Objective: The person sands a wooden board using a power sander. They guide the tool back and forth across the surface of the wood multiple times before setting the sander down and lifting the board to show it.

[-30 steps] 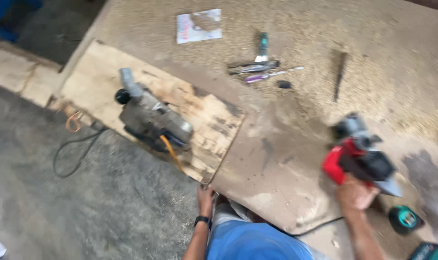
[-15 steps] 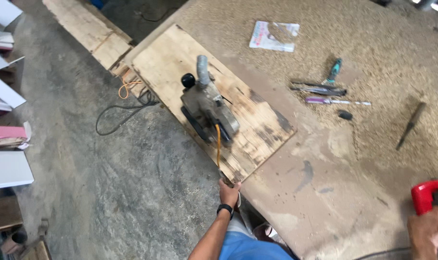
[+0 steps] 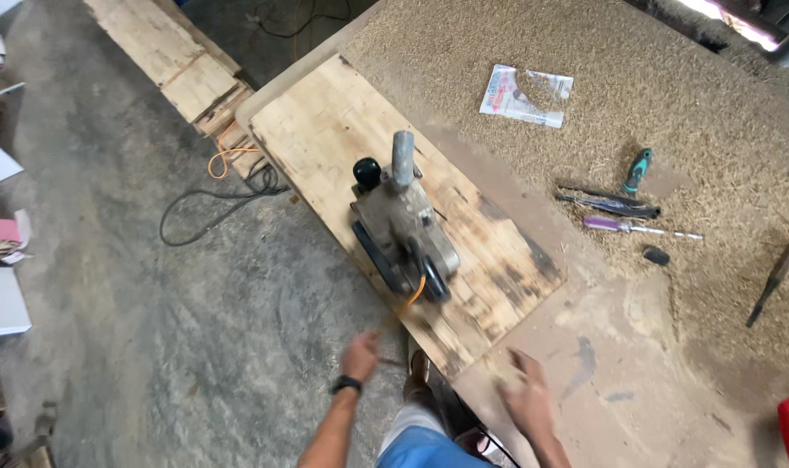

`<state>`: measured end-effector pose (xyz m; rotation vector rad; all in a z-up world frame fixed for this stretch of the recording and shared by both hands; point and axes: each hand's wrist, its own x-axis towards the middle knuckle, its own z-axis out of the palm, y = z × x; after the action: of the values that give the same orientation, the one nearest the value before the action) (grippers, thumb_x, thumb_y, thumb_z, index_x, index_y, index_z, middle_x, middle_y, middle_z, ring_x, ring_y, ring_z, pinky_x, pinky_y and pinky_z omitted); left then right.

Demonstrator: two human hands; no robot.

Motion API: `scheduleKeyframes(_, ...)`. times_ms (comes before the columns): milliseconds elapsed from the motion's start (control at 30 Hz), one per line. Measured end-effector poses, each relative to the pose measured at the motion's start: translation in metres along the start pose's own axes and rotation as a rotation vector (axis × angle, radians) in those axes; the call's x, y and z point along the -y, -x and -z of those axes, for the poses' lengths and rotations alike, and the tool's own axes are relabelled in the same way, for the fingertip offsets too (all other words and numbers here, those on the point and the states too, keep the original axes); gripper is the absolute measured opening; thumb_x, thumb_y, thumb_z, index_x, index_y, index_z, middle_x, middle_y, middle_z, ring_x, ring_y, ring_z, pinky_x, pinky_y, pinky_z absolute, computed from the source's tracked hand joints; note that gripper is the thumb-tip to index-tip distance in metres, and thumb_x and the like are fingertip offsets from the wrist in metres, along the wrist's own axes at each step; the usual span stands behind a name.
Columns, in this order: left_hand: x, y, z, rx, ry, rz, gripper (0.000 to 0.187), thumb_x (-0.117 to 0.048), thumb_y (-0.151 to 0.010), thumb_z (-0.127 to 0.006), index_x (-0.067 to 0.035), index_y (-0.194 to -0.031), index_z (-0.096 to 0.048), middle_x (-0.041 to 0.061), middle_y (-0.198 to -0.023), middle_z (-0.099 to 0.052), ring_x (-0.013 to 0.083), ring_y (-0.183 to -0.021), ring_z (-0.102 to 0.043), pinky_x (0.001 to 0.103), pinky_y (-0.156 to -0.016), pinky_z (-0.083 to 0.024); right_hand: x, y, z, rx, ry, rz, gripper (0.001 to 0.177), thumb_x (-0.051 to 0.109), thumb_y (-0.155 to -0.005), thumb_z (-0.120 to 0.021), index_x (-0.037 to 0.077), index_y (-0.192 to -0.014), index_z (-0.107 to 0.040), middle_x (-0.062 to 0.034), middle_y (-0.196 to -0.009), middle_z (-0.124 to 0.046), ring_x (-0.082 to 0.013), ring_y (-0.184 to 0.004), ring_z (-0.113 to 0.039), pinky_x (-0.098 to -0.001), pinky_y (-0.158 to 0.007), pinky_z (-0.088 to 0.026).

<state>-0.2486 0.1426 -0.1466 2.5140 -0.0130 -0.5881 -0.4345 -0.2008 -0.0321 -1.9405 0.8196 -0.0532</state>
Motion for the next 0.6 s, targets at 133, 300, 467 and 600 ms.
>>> scheduleKeyframes(133,0.031,-0.07,0.089,-0.196,-0.109,0.095,0.03,-0.029,-0.091,-0.065,-0.021,-0.12,-0.063,0.01,-0.108,-0.068,0.0329,-0.1,-0.066,0.05,-0.082,-0.053,0.132,-0.067,-0.044,0.179,-0.007,0.256,0.077,0.03,-0.077,-0.078,0.012,-0.147,-0.05,-0.0156,-0.14,-0.055,-0.0354,-0.129,-0.058,-0.049,-0.109,-0.046)
scheduleKeyframes(300,-0.009,-0.156,0.171,0.082,-0.174,0.22,0.061,-0.041,-0.089,-0.074,-0.021,-0.143,-0.055,0.012,-0.136,-0.067,0.0349,-0.128,-0.066,0.055,-0.102,-0.055,0.239,-0.143,-0.092,0.353,-0.058,0.239,0.102,0.034,-0.064,-0.089,0.022,-0.154,-0.042,-0.0166,-0.135,-0.063,-0.042,-0.128,-0.059,-0.057,-0.112,-0.046)
scheduleKeyframes(467,-0.183,-0.186,0.264,-0.245,0.341,-0.181,0.04,-0.023,-0.098,-0.066,-0.002,-0.133,-0.065,0.026,-0.13,-0.067,0.0479,-0.129,-0.059,0.059,-0.106,-0.047,0.258,-0.159,-0.117,0.266,0.11,0.066,0.085,0.053,-0.076,-0.082,0.029,-0.145,-0.039,-0.0091,-0.103,-0.074,-0.0393,-0.109,-0.069,-0.0585,-0.097,-0.051)
scheduleKeyframes(600,-0.247,-0.257,0.236,-0.153,0.295,-0.386,0.053,-0.04,-0.098,-0.068,-0.007,-0.139,-0.062,0.027,-0.129,-0.065,0.0496,-0.126,-0.059,0.06,-0.109,-0.047,0.244,-0.161,-0.123,0.26,0.211,-0.024,0.074,0.058,-0.076,-0.08,0.024,-0.135,-0.05,-0.0131,-0.105,-0.077,-0.0392,-0.108,-0.072,-0.0545,-0.097,-0.054)
